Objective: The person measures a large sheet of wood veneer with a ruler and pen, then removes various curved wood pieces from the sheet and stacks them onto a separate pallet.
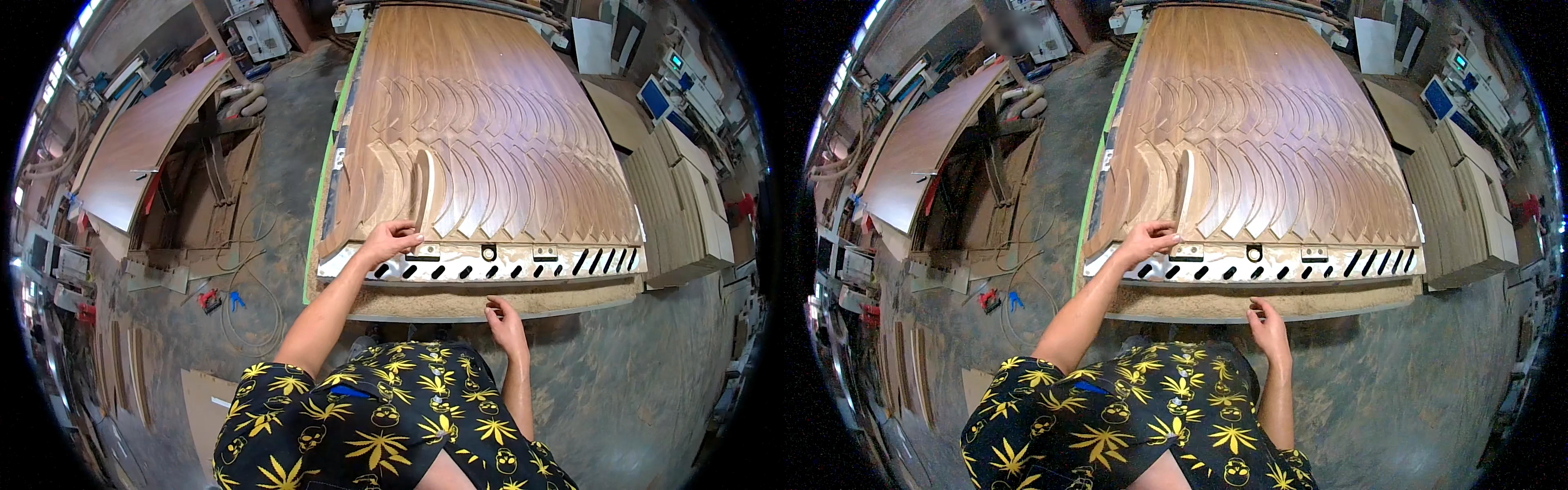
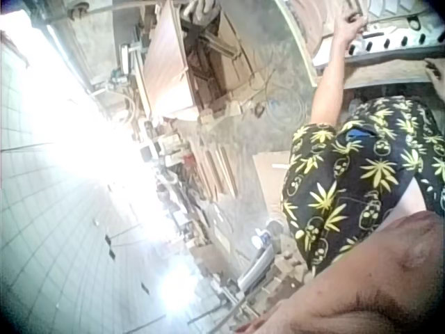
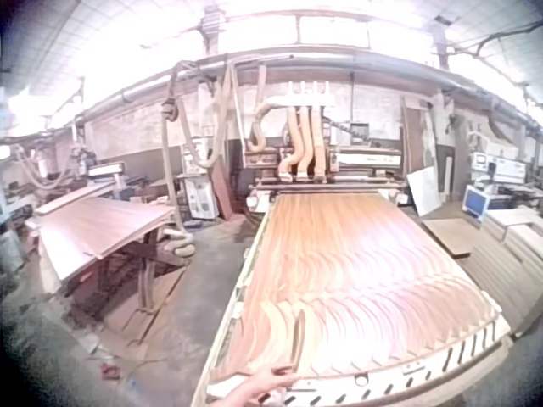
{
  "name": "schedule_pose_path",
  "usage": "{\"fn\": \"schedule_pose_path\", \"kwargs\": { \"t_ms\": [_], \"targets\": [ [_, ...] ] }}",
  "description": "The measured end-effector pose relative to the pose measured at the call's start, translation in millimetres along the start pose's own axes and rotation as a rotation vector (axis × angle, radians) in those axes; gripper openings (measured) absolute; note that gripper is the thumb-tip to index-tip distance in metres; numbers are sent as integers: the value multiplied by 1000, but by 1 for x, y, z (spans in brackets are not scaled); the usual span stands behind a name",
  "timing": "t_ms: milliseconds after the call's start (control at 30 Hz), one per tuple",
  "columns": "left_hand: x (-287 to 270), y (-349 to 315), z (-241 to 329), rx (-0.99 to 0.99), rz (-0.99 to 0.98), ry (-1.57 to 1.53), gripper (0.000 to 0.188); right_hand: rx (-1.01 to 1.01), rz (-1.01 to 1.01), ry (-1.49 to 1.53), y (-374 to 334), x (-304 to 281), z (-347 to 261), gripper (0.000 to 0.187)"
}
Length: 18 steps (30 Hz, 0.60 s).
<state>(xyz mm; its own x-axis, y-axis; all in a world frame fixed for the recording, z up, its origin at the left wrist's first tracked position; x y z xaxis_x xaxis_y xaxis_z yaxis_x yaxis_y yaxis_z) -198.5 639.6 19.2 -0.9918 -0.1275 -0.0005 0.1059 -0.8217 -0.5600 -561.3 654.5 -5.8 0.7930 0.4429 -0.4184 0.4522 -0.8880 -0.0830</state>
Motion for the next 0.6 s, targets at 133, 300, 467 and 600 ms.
{"fn": "schedule_pose_path", "kwargs": {
  "t_ms": [133, 300, 467, 600],
  "targets": [
    [-41, -45, 28, 86, 278, 441, 67, -9, 17, 3, 2, 0, -3, 36],
    [-104, -88, 20, 231, 537, 697, 58, -22, 11, 23, 5, 6, 5, 36],
    [-135, -109, 2, 186, 681, 776, 55, -29, 1, 38, 9, 13, 11, 36],
    [-141, -111, -7, 87, 707, 828, 55, -55, -22, 14, 12, 15, 9, 37]
  ]
}}
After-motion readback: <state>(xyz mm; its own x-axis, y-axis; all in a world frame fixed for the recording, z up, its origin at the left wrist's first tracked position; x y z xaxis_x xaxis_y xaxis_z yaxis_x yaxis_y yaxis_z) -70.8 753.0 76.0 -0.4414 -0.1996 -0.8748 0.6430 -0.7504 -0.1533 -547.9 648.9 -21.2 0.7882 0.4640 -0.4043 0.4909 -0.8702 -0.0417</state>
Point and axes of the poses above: each hand's wrist, its own y-axis towards the middle knuckle, its own x-axis out of the palm, z = x × y, the point moved 4 cm from there along y, towards the middle knuckle, and after that the axes turned 14 degrees about -x, right-handed, at the moved point
